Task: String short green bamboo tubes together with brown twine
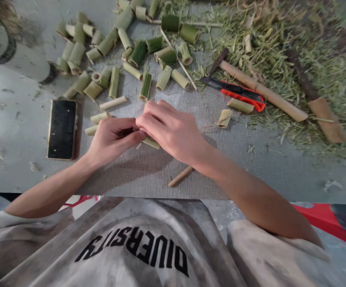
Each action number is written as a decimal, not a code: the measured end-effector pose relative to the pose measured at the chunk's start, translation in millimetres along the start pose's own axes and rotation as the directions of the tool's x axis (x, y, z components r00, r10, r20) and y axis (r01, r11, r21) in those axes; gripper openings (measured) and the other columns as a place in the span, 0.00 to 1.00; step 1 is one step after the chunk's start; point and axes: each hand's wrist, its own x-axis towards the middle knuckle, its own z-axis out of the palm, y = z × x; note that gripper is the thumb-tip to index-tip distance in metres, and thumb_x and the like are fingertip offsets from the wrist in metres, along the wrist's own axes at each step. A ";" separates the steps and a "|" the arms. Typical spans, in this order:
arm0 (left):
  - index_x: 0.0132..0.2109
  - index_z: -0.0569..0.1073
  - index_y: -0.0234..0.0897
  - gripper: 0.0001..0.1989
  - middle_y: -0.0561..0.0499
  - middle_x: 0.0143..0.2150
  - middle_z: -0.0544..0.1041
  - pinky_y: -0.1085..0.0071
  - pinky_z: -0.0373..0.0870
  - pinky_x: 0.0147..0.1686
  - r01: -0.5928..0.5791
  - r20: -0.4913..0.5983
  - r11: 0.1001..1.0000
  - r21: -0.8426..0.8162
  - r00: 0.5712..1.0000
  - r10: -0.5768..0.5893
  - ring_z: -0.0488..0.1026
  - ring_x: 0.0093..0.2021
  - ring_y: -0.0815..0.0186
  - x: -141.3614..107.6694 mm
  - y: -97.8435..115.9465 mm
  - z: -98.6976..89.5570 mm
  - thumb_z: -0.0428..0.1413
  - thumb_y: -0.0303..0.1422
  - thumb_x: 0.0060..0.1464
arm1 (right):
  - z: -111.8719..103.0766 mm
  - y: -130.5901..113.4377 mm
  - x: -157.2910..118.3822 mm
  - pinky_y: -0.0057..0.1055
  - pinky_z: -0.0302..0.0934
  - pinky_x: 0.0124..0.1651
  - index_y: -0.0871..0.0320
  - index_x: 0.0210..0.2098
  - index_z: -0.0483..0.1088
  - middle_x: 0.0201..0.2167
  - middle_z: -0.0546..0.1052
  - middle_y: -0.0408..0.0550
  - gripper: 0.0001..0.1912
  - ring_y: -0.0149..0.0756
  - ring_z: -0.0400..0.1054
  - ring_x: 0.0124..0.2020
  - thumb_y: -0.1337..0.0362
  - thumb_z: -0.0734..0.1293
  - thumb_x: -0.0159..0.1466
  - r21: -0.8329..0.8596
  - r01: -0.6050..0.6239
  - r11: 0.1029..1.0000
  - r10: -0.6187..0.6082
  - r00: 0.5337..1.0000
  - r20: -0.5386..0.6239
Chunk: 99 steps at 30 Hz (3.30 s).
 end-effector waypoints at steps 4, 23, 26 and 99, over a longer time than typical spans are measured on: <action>0.32 0.80 0.39 0.13 0.57 0.20 0.65 0.69 0.53 0.24 0.004 0.003 1.000 -0.021 1.000 -0.004 0.57 0.23 0.71 0.4 -0.7 -1.3 0.63 0.36 0.66 | 1.9 2.4 -1.2 0.38 0.71 0.49 0.51 0.47 0.74 0.43 0.79 0.47 0.13 0.38 0.75 0.45 0.63 0.59 0.84 0.092 0.010 0.996 -0.006 0.999 -0.037; 0.41 0.85 0.40 0.14 0.54 0.25 0.75 0.68 0.62 0.23 0.097 -0.197 0.950 -0.296 0.967 -0.160 0.68 0.25 0.70 0.4 -24.1 1.4 0.64 0.43 0.72 | 18.2 -23.3 -7.4 0.42 0.61 0.48 0.60 0.43 0.79 0.46 0.84 0.53 0.16 0.44 0.72 0.47 0.76 0.61 0.80 -0.352 0.400 0.846 -0.316 0.909 0.273; 0.39 0.86 0.40 0.13 0.53 0.26 0.73 0.70 0.61 0.23 0.074 -0.232 0.941 -0.329 0.960 -0.156 0.66 0.24 0.71 0.5 -23.8 2.7 0.64 0.40 0.72 | 13.4 -21.9 -5.6 0.43 0.61 0.48 0.60 0.44 0.78 0.47 0.83 0.53 0.14 0.44 0.72 0.46 0.74 0.61 0.82 -0.327 0.385 0.863 -0.307 0.914 0.266; 0.45 0.89 0.40 0.10 0.51 0.35 0.84 0.66 0.76 0.36 -0.182 -0.343 0.974 0.132 0.914 0.217 0.80 0.33 0.66 -1.3 -14.4 2.9 0.63 0.36 0.75 | 7.3 -15.3 0.2 0.40 0.50 0.45 0.56 0.32 0.73 0.30 0.77 0.40 0.15 0.33 0.67 0.32 0.67 0.70 0.77 0.252 -0.202 0.947 0.227 0.971 -0.076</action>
